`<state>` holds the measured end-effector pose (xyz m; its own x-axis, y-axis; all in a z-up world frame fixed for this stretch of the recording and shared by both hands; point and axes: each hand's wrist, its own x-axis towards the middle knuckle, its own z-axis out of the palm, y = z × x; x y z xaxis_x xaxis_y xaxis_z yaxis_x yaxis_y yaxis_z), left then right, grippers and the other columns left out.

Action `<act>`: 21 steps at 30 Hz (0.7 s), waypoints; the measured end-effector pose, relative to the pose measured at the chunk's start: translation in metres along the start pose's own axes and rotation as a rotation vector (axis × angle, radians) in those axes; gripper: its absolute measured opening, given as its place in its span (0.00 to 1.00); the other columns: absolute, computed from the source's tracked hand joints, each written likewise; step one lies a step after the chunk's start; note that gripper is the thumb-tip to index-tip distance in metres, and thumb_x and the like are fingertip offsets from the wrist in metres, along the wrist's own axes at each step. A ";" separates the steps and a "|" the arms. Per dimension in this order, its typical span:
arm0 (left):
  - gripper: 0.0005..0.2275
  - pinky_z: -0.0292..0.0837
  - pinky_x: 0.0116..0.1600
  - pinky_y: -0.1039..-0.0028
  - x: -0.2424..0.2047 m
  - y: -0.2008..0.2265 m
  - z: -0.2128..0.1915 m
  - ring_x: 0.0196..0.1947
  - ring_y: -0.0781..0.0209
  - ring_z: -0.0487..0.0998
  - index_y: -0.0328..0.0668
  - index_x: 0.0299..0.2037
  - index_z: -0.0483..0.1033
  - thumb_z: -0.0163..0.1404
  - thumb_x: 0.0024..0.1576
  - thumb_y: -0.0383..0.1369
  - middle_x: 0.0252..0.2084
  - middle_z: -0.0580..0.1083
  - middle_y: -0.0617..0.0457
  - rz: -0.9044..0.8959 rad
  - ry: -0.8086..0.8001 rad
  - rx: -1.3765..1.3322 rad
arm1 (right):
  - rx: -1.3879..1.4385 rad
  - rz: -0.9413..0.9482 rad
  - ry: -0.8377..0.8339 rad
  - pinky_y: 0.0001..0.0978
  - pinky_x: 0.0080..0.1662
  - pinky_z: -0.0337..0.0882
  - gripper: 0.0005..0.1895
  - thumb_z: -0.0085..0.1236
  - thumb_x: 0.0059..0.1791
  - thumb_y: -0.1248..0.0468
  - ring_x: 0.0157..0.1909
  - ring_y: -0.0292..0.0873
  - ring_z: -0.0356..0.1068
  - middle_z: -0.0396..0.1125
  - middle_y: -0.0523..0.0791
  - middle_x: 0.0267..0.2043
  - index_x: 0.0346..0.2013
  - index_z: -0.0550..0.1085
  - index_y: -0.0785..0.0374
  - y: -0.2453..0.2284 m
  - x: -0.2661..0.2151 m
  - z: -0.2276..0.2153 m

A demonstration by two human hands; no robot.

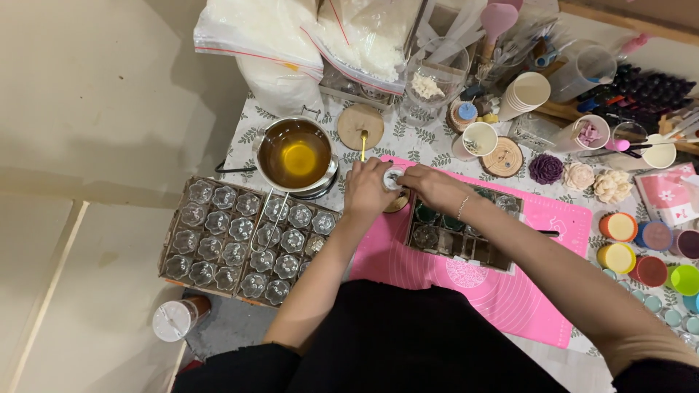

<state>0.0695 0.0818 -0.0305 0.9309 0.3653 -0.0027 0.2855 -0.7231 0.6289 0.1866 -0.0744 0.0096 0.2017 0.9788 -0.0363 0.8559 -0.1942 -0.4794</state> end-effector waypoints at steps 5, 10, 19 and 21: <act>0.27 0.64 0.60 0.59 0.000 0.003 0.007 0.55 0.50 0.68 0.46 0.53 0.79 0.68 0.40 0.37 0.52 0.73 0.55 0.021 0.028 0.028 | 0.115 0.235 0.240 0.47 0.50 0.72 0.09 0.49 0.52 0.70 0.45 0.60 0.72 0.71 0.56 0.40 0.43 0.75 0.69 0.031 0.000 0.050; 0.28 0.65 0.60 0.61 -0.008 0.012 0.006 0.52 0.50 0.69 0.44 0.54 0.79 0.68 0.39 0.35 0.53 0.74 0.55 0.042 0.033 0.026 | 0.352 0.796 0.331 0.47 0.50 0.74 0.15 0.44 0.57 0.64 0.42 0.58 0.76 0.74 0.57 0.37 0.38 0.78 0.70 0.030 0.005 0.064; 0.27 0.64 0.58 0.60 -0.006 0.008 0.005 0.52 0.50 0.69 0.45 0.53 0.80 0.69 0.39 0.37 0.51 0.75 0.55 0.067 0.052 0.036 | 0.122 0.171 0.212 0.48 0.45 0.72 0.11 0.52 0.51 0.64 0.41 0.59 0.73 0.73 0.54 0.39 0.39 0.79 0.67 0.009 -0.007 0.017; 0.27 0.64 0.58 0.61 -0.007 0.009 0.005 0.53 0.50 0.69 0.45 0.53 0.80 0.69 0.40 0.37 0.52 0.75 0.55 0.075 0.048 0.026 | 0.218 0.254 0.284 0.44 0.44 0.74 0.11 0.52 0.52 0.64 0.40 0.56 0.74 0.74 0.54 0.38 0.42 0.78 0.68 0.011 -0.006 0.026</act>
<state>0.0661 0.0702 -0.0288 0.9379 0.3372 0.0815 0.2220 -0.7640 0.6059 0.1820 -0.0806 -0.0184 0.5418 0.8390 0.0512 0.6477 -0.3780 -0.6615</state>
